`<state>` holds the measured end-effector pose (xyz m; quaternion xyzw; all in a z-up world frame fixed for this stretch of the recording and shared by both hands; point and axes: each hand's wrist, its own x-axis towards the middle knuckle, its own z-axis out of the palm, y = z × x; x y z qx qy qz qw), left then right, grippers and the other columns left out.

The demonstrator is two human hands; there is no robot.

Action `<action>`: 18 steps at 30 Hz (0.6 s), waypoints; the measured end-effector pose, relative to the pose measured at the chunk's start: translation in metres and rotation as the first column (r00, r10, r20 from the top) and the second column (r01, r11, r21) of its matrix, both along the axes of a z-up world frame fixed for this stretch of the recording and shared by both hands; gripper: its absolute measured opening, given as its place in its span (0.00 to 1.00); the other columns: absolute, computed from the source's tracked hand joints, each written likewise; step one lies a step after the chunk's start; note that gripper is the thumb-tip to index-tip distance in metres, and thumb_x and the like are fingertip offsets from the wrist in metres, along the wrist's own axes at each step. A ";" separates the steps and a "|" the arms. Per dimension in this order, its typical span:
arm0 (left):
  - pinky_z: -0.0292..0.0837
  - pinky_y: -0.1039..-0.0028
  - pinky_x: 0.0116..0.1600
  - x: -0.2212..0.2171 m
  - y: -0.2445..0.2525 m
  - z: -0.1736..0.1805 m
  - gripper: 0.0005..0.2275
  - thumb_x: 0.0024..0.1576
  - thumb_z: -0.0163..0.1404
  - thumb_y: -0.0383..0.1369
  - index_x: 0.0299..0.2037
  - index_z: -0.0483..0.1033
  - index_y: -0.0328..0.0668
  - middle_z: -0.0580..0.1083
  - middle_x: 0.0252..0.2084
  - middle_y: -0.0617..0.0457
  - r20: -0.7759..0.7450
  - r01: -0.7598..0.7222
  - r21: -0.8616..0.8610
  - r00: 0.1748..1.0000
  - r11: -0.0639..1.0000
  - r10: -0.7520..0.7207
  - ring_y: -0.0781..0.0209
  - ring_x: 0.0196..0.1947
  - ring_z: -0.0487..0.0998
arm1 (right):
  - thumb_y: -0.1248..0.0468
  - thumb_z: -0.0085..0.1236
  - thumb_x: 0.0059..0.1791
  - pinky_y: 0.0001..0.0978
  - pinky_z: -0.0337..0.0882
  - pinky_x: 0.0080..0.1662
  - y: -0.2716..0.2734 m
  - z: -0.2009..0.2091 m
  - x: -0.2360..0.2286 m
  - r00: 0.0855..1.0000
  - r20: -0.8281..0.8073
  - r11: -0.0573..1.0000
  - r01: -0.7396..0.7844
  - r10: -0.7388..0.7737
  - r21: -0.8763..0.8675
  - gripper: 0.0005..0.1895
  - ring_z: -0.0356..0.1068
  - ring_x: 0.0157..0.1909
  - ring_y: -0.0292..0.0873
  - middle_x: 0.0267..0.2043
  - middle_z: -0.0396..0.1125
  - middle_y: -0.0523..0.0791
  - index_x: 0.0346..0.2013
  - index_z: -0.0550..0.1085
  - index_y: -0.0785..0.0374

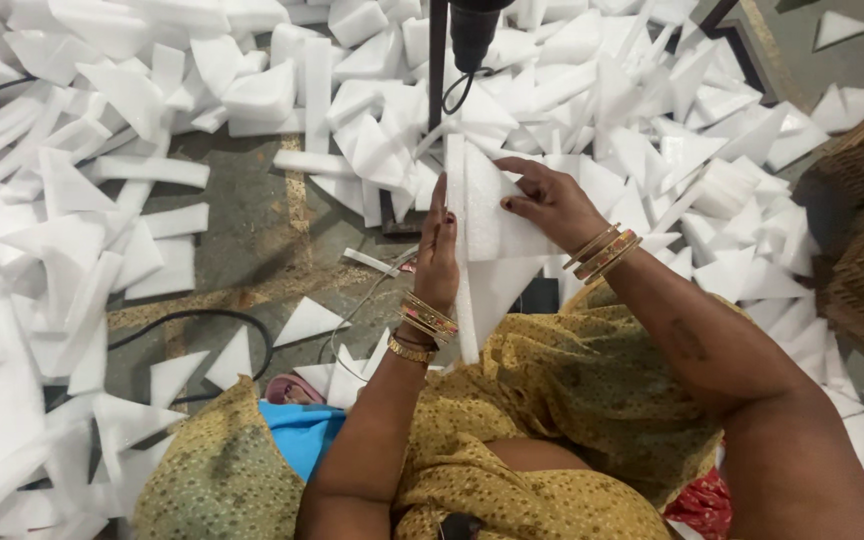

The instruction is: The person sits on the floor surrounded by white foam pieces and uses a vertical cutting machine to slice rectangular foam blocks into smaller triangular shapes. The person repeatedly picks up foam blocks, positions them under the cutting blade, and pushes them through to create the cut, then discards the pieces onto the floor.

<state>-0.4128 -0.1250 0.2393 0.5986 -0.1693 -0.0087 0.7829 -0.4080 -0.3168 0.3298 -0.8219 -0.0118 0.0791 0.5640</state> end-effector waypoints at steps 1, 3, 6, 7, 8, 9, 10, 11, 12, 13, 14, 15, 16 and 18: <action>0.48 0.68 0.78 -0.001 0.000 0.000 0.23 0.71 0.32 0.32 0.77 0.50 0.43 0.52 0.79 0.47 0.005 0.006 0.010 1.000 1.000 -0.006 0.56 0.79 0.51 | 0.68 0.57 0.51 0.29 0.77 0.43 -0.001 -0.001 0.000 1.000 0.002 1.000 0.005 -0.005 -0.021 0.27 0.74 0.42 0.35 0.41 0.76 0.45 0.65 0.67 0.55; 0.48 0.68 0.78 -0.002 -0.001 0.002 0.23 0.71 0.32 0.33 0.77 0.50 0.43 0.52 0.79 0.48 -0.009 0.015 -0.005 1.000 1.000 -0.015 0.56 0.79 0.51 | 0.68 0.58 0.51 0.29 0.76 0.43 -0.002 -0.004 0.000 1.000 0.006 0.998 0.018 -0.018 -0.064 0.26 0.73 0.41 0.35 0.40 0.75 0.46 0.65 0.68 0.55; 0.48 0.68 0.78 -0.004 -0.001 0.006 0.23 0.71 0.32 0.33 0.77 0.51 0.43 0.53 0.79 0.48 -0.014 0.028 -0.002 1.000 1.000 -0.028 0.56 0.78 0.53 | 0.68 0.59 0.51 0.29 0.76 0.43 -0.006 -0.007 0.002 0.999 0.045 0.998 0.026 -0.023 -0.056 0.26 0.73 0.40 0.35 0.40 0.75 0.46 0.65 0.68 0.56; 0.49 0.68 0.78 -0.004 0.000 0.008 0.23 0.71 0.32 0.33 0.77 0.51 0.43 0.54 0.79 0.48 -0.011 0.032 0.004 0.999 0.999 -0.032 0.56 0.78 0.53 | 0.68 0.59 0.51 0.29 0.76 0.43 -0.007 -0.007 0.003 0.999 0.045 0.998 0.030 -0.027 -0.061 0.26 0.73 0.40 0.35 0.40 0.75 0.46 0.64 0.68 0.56; 0.49 0.68 0.78 -0.004 0.000 0.010 0.23 0.71 0.32 0.32 0.77 0.51 0.43 0.53 0.79 0.48 -0.014 0.036 0.002 0.999 0.999 -0.036 0.56 0.78 0.53 | 0.68 0.59 0.51 0.29 0.76 0.43 -0.007 -0.006 0.004 0.998 0.046 0.997 0.034 -0.031 -0.066 0.26 0.73 0.39 0.35 0.41 0.75 0.45 0.64 0.68 0.56; 0.48 0.68 0.78 -0.004 0.000 0.012 0.23 0.71 0.32 0.32 0.77 0.51 0.43 0.53 0.79 0.48 -0.018 0.041 0.001 0.999 0.999 -0.040 0.56 0.78 0.53 | 0.68 0.59 0.51 0.29 0.76 0.42 -0.007 -0.006 0.005 0.998 0.046 0.997 0.039 -0.036 -0.070 0.26 0.73 0.39 0.34 0.41 0.75 0.45 0.64 0.68 0.56; 0.48 0.68 0.78 -0.005 0.000 0.014 0.23 0.71 0.33 0.32 0.77 0.51 0.42 0.53 0.79 0.48 -0.021 0.045 0.000 0.999 0.999 -0.045 0.56 0.78 0.53 | 0.68 0.60 0.51 0.29 0.76 0.43 -0.007 -0.005 0.005 0.998 0.056 0.997 0.033 -0.029 -0.070 0.26 0.73 0.39 0.35 0.40 0.75 0.46 0.64 0.69 0.56; 0.49 0.68 0.78 -0.004 0.001 0.017 0.23 0.70 0.33 0.33 0.77 0.50 0.42 0.53 0.79 0.48 -0.024 0.054 -0.021 0.998 0.998 -0.054 0.56 0.78 0.53 | 0.69 0.60 0.51 0.29 0.76 0.43 -0.007 -0.002 0.007 0.998 0.067 0.997 0.026 -0.021 -0.070 0.27 0.72 0.39 0.36 0.40 0.74 0.47 0.65 0.69 0.56; 0.49 0.68 0.77 -0.004 0.001 0.020 0.24 0.70 0.34 0.34 0.77 0.50 0.42 0.54 0.79 0.48 -0.026 0.063 -0.042 0.998 0.997 -0.064 0.55 0.78 0.53 | 0.69 0.61 0.51 0.29 0.76 0.43 -0.006 0.000 0.008 0.997 0.079 0.997 0.018 -0.012 -0.071 0.27 0.72 0.40 0.37 0.40 0.74 0.48 0.65 0.69 0.56; 0.49 0.68 0.77 0.000 0.001 0.025 0.25 0.69 0.34 0.36 0.77 0.50 0.42 0.54 0.79 0.47 -0.025 0.071 -0.062 0.997 0.996 -0.073 0.55 0.78 0.53 | 0.68 0.60 0.51 0.29 0.77 0.42 -0.005 0.004 0.012 0.999 0.006 0.995 0.049 -0.049 -0.087 0.26 0.72 0.39 0.38 0.40 0.74 0.47 0.65 0.69 0.55; 0.47 0.70 0.78 0.004 0.000 0.029 0.25 0.70 0.33 0.38 0.77 0.50 0.44 0.53 0.80 0.49 -0.039 0.058 -0.021 0.998 0.998 -0.059 0.56 0.79 0.51 | 0.67 0.59 0.52 0.29 0.78 0.41 -0.005 0.008 0.017 0.994 -0.066 0.991 0.079 -0.086 -0.105 0.26 0.73 0.37 0.39 0.40 0.74 0.47 0.65 0.69 0.54; 0.46 0.71 0.78 0.012 -0.002 0.035 0.25 0.71 0.32 0.41 0.77 0.49 0.46 0.52 0.80 0.50 -0.049 0.044 0.018 0.998 0.999 -0.043 0.57 0.80 0.50 | 0.66 0.58 0.52 0.30 0.79 0.40 -0.005 0.013 0.025 0.984 -0.134 0.986 0.105 -0.122 -0.126 0.25 0.74 0.36 0.40 0.41 0.75 0.46 0.65 0.70 0.53; 0.45 0.72 0.79 0.021 -0.004 0.042 0.25 0.72 0.30 0.44 0.77 0.48 0.47 0.51 0.81 0.51 -0.059 0.029 0.058 0.998 0.998 -0.026 0.58 0.80 0.48 | 0.66 0.56 0.52 0.31 0.80 0.40 -0.007 0.018 0.033 0.973 -0.179 0.989 0.151 -0.147 0.005 0.25 0.75 0.37 0.41 0.42 0.74 0.45 0.64 0.69 0.54; 0.60 0.66 0.71 0.051 -0.004 0.056 0.28 0.65 0.34 0.47 0.76 0.50 0.53 0.57 0.76 0.49 -0.302 0.126 -0.061 0.943 0.990 -0.139 0.52 0.73 0.60 | 0.66 0.53 0.51 0.33 0.83 0.40 -0.011 0.026 0.055 0.943 -0.288 0.934 0.246 -0.169 0.257 0.25 0.76 0.38 0.41 0.45 0.74 0.42 0.64 0.69 0.58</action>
